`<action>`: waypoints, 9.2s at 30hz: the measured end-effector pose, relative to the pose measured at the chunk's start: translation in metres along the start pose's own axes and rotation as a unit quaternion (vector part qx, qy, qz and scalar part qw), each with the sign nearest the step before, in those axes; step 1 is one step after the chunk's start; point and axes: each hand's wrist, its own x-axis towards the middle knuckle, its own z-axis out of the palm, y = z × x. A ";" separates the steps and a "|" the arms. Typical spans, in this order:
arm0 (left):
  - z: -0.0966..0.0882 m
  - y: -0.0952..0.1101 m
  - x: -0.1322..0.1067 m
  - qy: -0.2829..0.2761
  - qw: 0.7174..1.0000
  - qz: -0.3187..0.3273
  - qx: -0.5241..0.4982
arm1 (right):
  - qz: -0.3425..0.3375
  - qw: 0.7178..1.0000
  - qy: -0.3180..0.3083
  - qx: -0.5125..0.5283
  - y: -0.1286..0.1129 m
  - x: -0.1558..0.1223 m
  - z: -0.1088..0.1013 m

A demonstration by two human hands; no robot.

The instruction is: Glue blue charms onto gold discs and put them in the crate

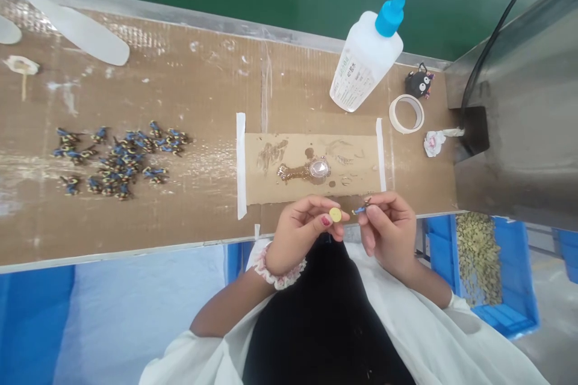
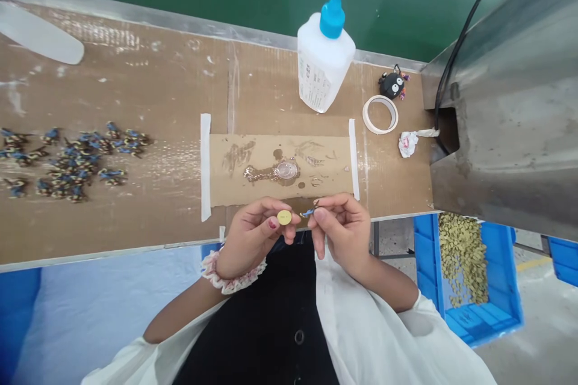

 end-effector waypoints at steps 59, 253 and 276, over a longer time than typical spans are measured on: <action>-0.001 -0.006 -0.012 -0.016 0.995 0.040 0.093 | -0.341 0.907 -0.069 -0.237 -0.004 -0.012 -0.006; 0.021 0.023 -0.016 -0.217 0.711 0.383 0.548 | -0.364 0.860 -0.111 -0.341 -0.016 -0.025 -0.018; 0.029 0.016 -0.013 -0.166 0.713 0.436 0.524 | -0.394 0.845 -0.100 -0.348 -0.013 -0.027 -0.020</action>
